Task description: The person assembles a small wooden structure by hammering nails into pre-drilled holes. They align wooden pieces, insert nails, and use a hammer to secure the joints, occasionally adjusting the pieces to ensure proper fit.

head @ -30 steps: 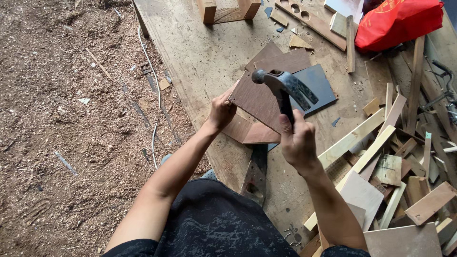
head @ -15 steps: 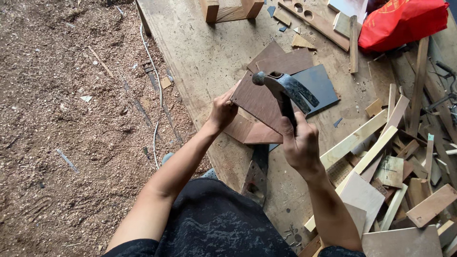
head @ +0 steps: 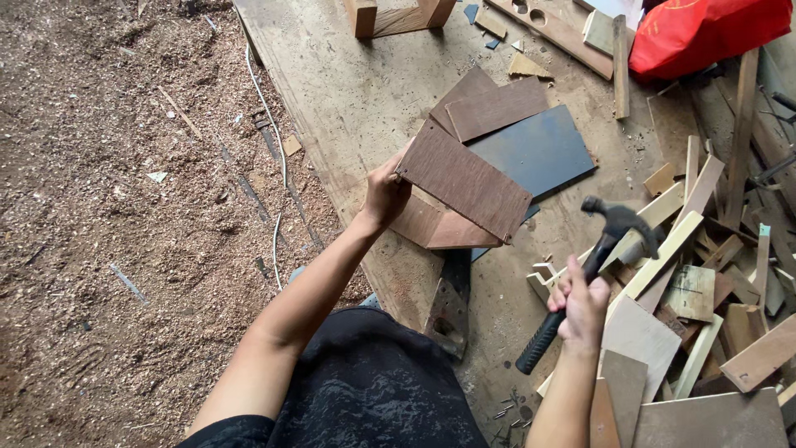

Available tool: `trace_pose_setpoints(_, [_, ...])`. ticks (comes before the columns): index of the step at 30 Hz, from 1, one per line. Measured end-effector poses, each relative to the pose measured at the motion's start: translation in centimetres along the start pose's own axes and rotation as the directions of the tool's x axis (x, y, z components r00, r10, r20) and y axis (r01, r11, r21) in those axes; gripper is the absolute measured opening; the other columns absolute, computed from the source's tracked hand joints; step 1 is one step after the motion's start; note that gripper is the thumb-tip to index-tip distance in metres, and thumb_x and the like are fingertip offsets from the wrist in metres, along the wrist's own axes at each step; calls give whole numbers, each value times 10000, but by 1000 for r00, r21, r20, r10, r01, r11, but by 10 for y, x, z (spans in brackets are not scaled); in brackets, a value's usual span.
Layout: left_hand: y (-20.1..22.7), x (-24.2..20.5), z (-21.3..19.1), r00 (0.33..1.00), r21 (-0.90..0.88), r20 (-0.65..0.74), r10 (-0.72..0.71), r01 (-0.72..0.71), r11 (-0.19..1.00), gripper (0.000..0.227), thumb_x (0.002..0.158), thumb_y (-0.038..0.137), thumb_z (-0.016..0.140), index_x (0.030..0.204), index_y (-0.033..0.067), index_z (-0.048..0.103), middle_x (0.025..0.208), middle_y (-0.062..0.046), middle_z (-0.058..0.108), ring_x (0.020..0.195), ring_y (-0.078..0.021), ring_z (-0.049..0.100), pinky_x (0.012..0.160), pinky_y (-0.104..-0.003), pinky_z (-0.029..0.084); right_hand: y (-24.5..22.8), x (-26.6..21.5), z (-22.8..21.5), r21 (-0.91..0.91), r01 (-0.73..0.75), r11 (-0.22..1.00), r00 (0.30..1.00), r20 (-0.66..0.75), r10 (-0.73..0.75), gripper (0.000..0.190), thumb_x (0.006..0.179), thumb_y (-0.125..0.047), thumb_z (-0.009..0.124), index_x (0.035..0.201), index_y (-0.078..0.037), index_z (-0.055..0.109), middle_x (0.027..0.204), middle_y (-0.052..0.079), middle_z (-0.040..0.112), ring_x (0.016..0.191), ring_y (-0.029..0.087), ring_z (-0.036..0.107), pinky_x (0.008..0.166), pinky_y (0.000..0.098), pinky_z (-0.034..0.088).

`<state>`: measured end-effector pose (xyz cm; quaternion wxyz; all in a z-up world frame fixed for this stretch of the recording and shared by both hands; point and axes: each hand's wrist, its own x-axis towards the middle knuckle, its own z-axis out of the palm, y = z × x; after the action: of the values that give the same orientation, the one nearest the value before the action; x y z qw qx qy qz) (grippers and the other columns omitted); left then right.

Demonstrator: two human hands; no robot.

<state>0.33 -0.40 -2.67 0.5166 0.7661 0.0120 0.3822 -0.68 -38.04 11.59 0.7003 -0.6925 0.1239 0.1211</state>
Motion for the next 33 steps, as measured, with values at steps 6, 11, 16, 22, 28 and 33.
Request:
trace_pose_setpoints(6, [-6, -19, -9, 996, 109, 27, -89, 86, 990, 471, 902, -36, 616, 1371, -24, 583, 1277, -248, 681, 1082, -356, 725, 887, -378, 640, 143, 3, -64, 14, -391, 920, 900, -203, 386, 212, 915, -109, 711, 917, -91, 499, 623, -40, 463, 442, 64, 419, 362, 233, 356])
trace_pose_setpoints(11, [-14, -46, -21, 898, 307, 147, -415, 358, 882, 192, 1020, 107, 650, 1196, 38, 680, 1217, -190, 741, 969, -305, 758, 784, -384, 657, 223, -21, -76, 241, -471, 849, 849, -137, 510, 235, 890, -92, 728, 858, -106, 495, 616, -44, 449, 449, 64, 408, 392, 246, 347])
trace_pose_setpoints(16, [-28, -40, -24, 965, 389, 217, -147, 53, 920, 263, 1030, 73, 618, 1282, 0, 646, 1203, -237, 717, 921, -343, 750, 763, -389, 653, 239, -33, -71, 298, -508, 808, 815, -135, 563, 198, 906, -110, 732, 867, -87, 540, 625, -24, 464, 490, 98, 459, 443, 282, 407])
trace_pose_setpoints(22, [-25, -29, -18, 908, 429, 356, -220, 50, 902, 388, 994, 29, 569, 1362, -96, 567, 1146, -307, 705, 700, -312, 740, 542, -345, 630, 240, -28, -74, 40, -587, 808, 786, -211, 581, 236, 929, -168, 679, 824, -5, 546, 653, 100, 559, 537, 268, 607, 516, 448, 555])
trace_pose_setpoints(28, [-22, -29, -18, 936, 401, 316, -152, 14, 916, 348, 1048, 80, 555, 1350, -90, 594, 1109, -281, 724, 698, -277, 728, 529, -319, 608, 251, -31, -82, 71, -571, 818, 793, -211, 572, 224, 953, -197, 644, 862, -12, 556, 670, 103, 568, 536, 268, 601, 505, 443, 549])
trace_pose_setpoints(33, [-16, -24, -17, 932, 462, 322, -168, 0, 887, 328, 1044, 111, 550, 1289, -96, 619, 1050, -272, 741, 549, -206, 666, 398, -291, 527, 255, -33, -83, 44, -564, 824, 796, -234, 558, 228, 958, -190, 643, 874, 0, 550, 673, 117, 579, 534, 273, 614, 505, 436, 550])
